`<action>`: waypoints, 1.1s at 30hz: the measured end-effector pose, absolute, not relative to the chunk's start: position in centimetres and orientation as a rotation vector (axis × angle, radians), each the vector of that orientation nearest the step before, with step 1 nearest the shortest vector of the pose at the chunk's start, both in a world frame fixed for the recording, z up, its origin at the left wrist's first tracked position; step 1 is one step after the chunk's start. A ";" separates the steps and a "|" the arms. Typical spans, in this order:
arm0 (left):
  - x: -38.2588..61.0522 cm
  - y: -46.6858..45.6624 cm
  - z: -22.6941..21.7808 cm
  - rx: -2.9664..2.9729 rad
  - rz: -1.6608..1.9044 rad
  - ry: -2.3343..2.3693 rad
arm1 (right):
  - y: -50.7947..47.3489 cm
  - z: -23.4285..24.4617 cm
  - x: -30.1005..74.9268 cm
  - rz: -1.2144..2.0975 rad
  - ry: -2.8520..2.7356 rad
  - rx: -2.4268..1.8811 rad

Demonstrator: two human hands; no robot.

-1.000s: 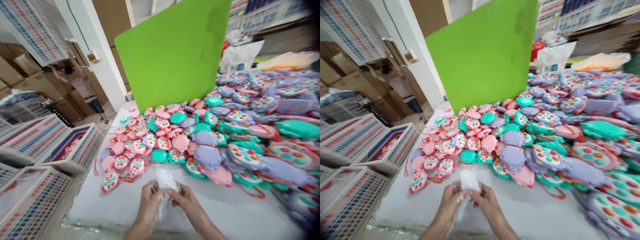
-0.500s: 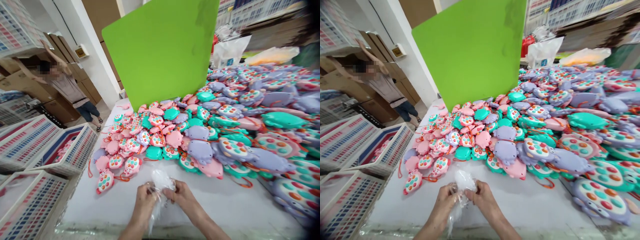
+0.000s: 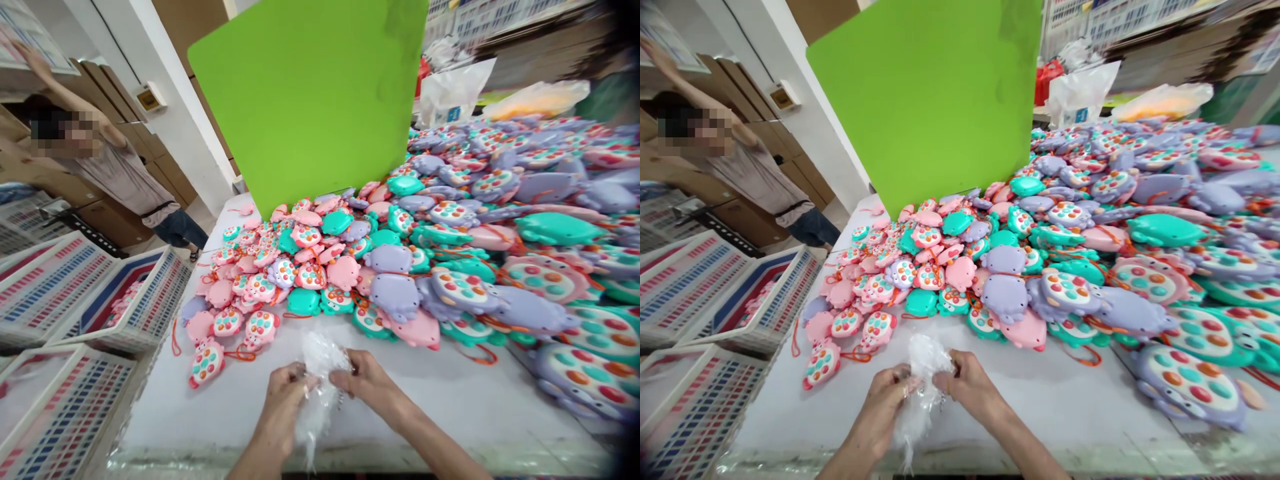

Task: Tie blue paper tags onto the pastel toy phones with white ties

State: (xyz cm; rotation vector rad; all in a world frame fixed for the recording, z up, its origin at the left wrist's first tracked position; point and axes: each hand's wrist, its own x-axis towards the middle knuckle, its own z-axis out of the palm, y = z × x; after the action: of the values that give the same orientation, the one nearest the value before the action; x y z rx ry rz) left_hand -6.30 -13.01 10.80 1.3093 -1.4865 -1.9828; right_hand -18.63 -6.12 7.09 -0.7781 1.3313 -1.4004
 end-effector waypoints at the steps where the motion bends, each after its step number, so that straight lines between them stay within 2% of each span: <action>1: -6.2 -12.9 10.8 1.320 -2.048 -1.385 | -6.0 7.1 -18.7 -1.397 1.318 -0.773; 4: -6.2 -12.7 10.5 1.312 -2.060 -1.261 | -6.2 6.6 -18.4 -1.443 1.255 -0.767; 11: -6.1 -12.7 9.9 1.310 -1.811 -1.480 | -6.7 5.1 -17.3 -1.522 1.318 -0.674; 18: -6.2 -12.1 10.1 1.373 -2.035 -1.182 | -6.2 5.8 -17.8 -1.526 1.281 -0.676; 28: -5.5 -12.7 10.1 1.359 -1.875 -1.454 | -6.3 6.2 -17.6 -1.546 1.319 -0.629; 33: -5.7 -11.8 9.3 1.387 -1.982 -1.267 | -6.0 6.5 -17.8 -1.527 1.337 -0.609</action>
State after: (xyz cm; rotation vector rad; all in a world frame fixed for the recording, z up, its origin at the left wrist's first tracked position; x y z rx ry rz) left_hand -5.67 -11.78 9.34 1.3872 -1.2669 -1.9823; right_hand -17.80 -6.00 6.51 -0.6087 1.3374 -1.5265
